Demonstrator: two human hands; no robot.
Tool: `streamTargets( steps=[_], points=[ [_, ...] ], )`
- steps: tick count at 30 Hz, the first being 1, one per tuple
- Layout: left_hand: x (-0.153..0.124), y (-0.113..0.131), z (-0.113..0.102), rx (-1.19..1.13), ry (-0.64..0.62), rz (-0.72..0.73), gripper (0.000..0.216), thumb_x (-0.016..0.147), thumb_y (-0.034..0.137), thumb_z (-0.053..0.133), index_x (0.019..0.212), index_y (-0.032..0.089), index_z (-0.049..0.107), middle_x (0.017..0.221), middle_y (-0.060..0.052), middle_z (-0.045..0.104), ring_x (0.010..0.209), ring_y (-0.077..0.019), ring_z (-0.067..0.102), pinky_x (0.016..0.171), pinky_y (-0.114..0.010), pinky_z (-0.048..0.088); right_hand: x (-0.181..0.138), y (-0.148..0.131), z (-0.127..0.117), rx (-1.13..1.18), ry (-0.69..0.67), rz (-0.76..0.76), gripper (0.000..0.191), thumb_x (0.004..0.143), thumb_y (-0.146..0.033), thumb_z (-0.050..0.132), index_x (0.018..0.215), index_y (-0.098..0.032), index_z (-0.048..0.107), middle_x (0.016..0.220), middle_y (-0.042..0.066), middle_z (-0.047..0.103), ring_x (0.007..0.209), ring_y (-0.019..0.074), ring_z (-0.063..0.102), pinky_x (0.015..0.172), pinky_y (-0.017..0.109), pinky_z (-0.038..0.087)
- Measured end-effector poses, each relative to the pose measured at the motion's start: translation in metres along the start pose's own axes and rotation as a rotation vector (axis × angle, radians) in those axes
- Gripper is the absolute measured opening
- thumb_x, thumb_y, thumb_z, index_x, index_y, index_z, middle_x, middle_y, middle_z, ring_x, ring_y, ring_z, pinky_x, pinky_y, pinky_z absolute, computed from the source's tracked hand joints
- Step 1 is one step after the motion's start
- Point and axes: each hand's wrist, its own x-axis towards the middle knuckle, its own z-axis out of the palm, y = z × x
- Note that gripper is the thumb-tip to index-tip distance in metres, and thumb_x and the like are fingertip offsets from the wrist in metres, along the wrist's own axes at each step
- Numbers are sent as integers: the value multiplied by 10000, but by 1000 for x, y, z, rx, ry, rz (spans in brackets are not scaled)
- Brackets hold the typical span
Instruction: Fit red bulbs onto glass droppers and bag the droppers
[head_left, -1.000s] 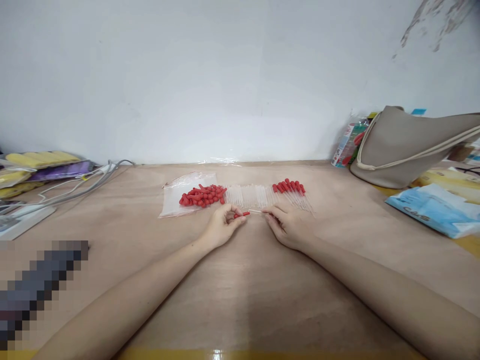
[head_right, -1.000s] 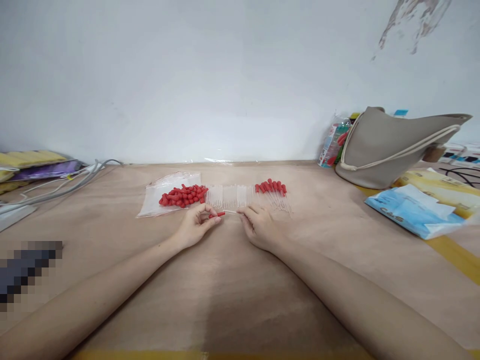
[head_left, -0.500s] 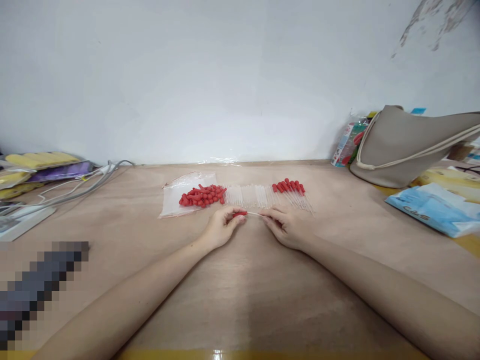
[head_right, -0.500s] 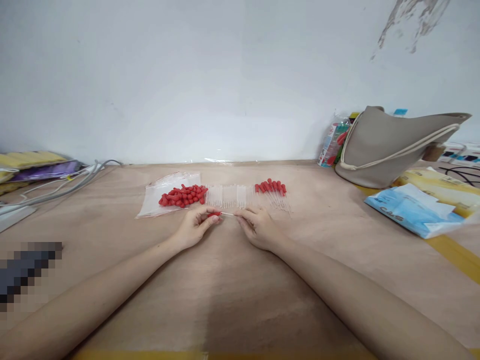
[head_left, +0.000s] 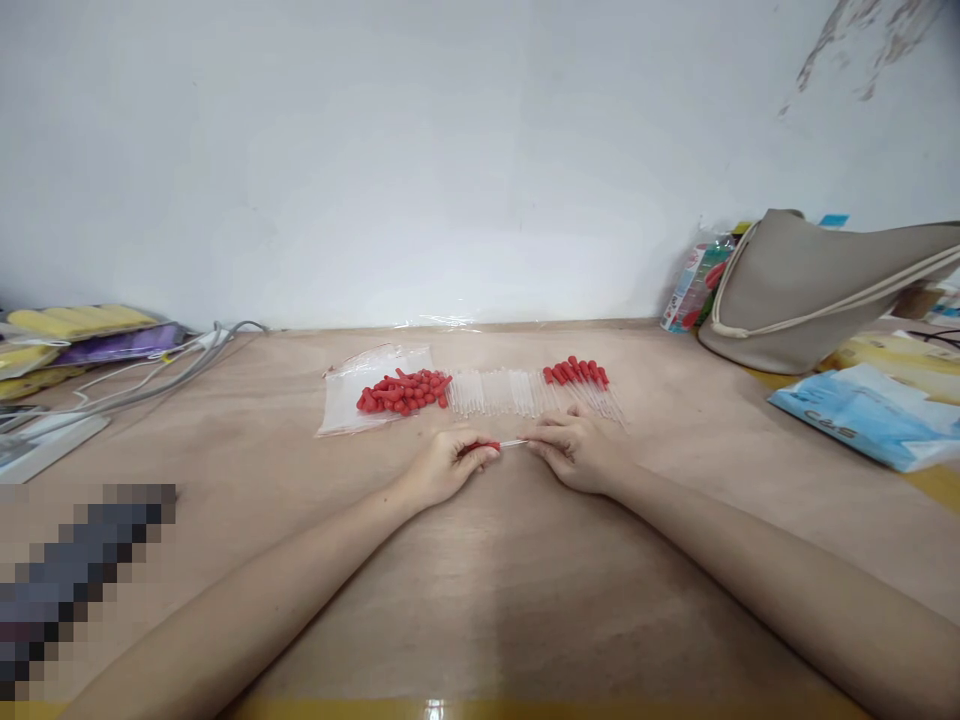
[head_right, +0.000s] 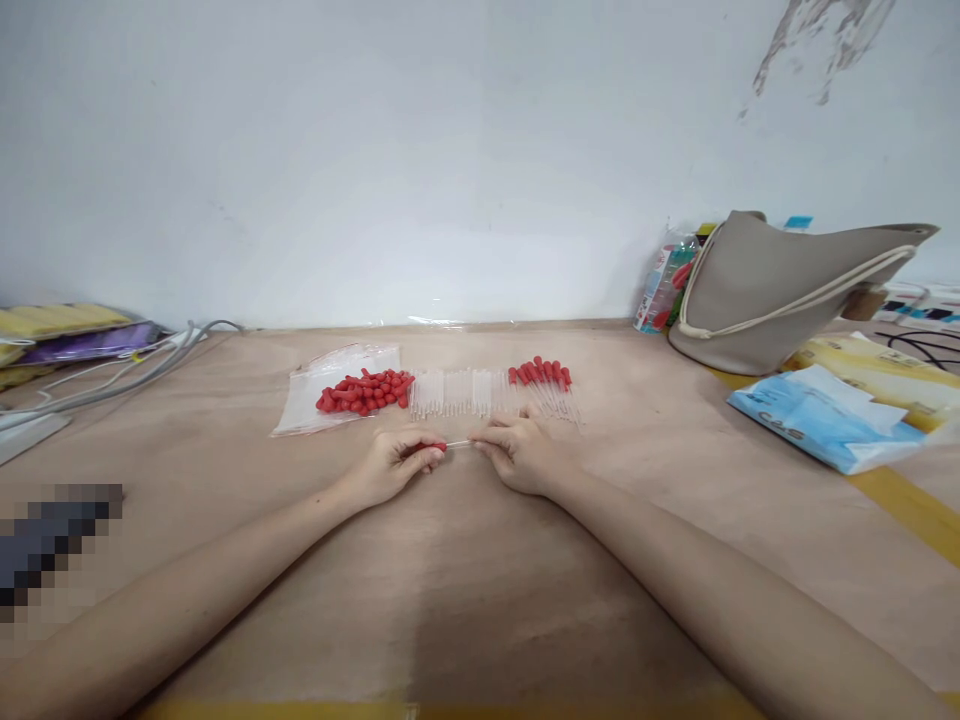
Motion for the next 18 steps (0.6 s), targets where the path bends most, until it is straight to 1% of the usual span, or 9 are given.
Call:
streamTargets(
  steps=[2,6,10,14,18],
  points=[
    [0,1,0,81,9,11,206,811,303,512,851,157,652,719,-31,618,610,-117,565,592,-236,453,0,-2,-1,-67,9,-5,221,864,-244,437,908,-228,652,770,9,637,624,105,518,675,302,264],
    [-1,3,-1,196,14,89,192,807,297,521,857,164,651,785,-47,643,718,-146,573,664,-261,446,0,-6,-3,-118,-20,-53,241,871,-235,407,859,-210,646,723,5,624,583,100,484,657,305,233],
    [-2,3,-2,213,1,133,188,811,287,512,874,165,641,803,-55,646,740,-155,571,673,-271,443,1,-8,0,-117,-43,-71,243,870,-224,396,807,-188,628,694,8,613,595,106,486,669,304,223],
    [-2,4,-1,212,-19,158,177,815,274,503,876,168,630,799,-47,644,732,-149,568,672,-268,439,2,-11,4,-82,-57,-51,244,869,-219,394,734,-178,593,683,-1,611,601,105,492,676,296,223],
    [-2,3,1,224,-10,182,166,819,268,498,871,171,623,791,-42,640,726,-147,568,674,-264,437,5,-12,5,-39,-92,-24,225,863,-212,405,711,-177,568,680,-6,623,597,105,498,667,290,224]
  ],
)
